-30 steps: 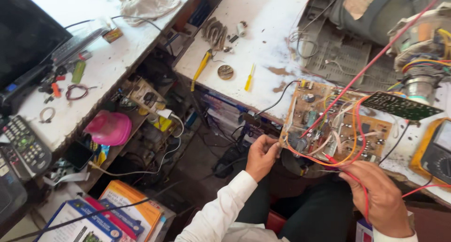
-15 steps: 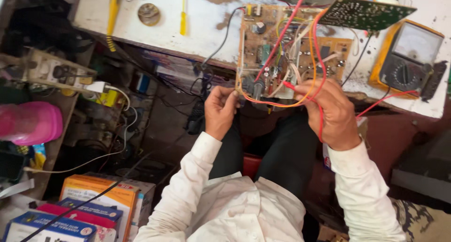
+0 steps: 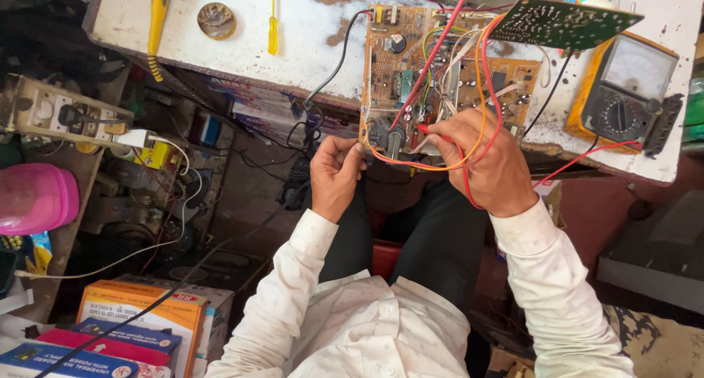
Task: The person uses a multimeter to test various points on a disassembled television circuit board. They hold the board and move the multimeter probes across different components and wires to check electrical readings.
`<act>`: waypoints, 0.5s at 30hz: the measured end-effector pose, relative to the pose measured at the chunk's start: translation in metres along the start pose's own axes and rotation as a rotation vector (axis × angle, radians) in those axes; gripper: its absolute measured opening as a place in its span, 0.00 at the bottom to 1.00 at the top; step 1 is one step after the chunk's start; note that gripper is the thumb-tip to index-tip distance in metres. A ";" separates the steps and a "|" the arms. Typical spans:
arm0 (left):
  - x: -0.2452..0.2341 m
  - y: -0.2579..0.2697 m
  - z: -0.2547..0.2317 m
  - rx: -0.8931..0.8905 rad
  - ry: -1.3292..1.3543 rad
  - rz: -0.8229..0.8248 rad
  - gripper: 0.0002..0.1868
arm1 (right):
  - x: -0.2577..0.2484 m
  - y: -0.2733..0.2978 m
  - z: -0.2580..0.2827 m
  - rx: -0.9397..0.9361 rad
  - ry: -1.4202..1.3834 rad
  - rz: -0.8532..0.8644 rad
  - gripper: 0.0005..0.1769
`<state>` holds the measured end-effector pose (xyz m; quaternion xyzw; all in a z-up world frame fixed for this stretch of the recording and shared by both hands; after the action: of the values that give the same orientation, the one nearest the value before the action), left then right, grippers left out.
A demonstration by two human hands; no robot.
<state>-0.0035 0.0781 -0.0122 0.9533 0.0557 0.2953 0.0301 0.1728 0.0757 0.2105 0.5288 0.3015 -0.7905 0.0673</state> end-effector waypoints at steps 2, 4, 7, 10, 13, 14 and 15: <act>0.000 0.000 0.000 0.008 0.004 0.008 0.05 | 0.000 -0.001 0.001 -0.007 0.027 0.002 0.07; 0.000 0.000 0.000 0.010 0.006 0.009 0.05 | 0.001 -0.001 0.002 -0.014 0.043 -0.001 0.07; 0.000 0.000 0.000 0.008 0.005 0.005 0.05 | 0.001 -0.002 0.003 -0.025 0.050 -0.013 0.07; 0.001 0.000 -0.001 0.005 0.010 0.007 0.05 | 0.001 -0.003 0.005 -0.030 0.058 -0.019 0.07; 0.001 0.000 -0.001 0.000 0.011 0.007 0.05 | 0.002 -0.004 0.006 -0.035 0.072 -0.025 0.07; 0.000 0.000 0.000 -0.003 0.010 0.005 0.05 | 0.002 -0.004 0.006 -0.039 0.073 -0.026 0.07; 0.000 0.000 0.000 -0.002 0.013 0.005 0.05 | 0.002 -0.003 0.006 -0.042 0.077 -0.027 0.07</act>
<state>-0.0038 0.0781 -0.0125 0.9515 0.0533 0.3015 0.0302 0.1658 0.0757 0.2116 0.5530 0.3277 -0.7640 0.0560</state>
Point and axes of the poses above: each hand's wrist, its own y-axis away from the middle knuckle, its own x-axis out of the palm, z = x × y, the point moved 8 cm from there along -y, towards the middle knuckle, and after that the axes turned 11 degrees about y, right-handed, at the moved point
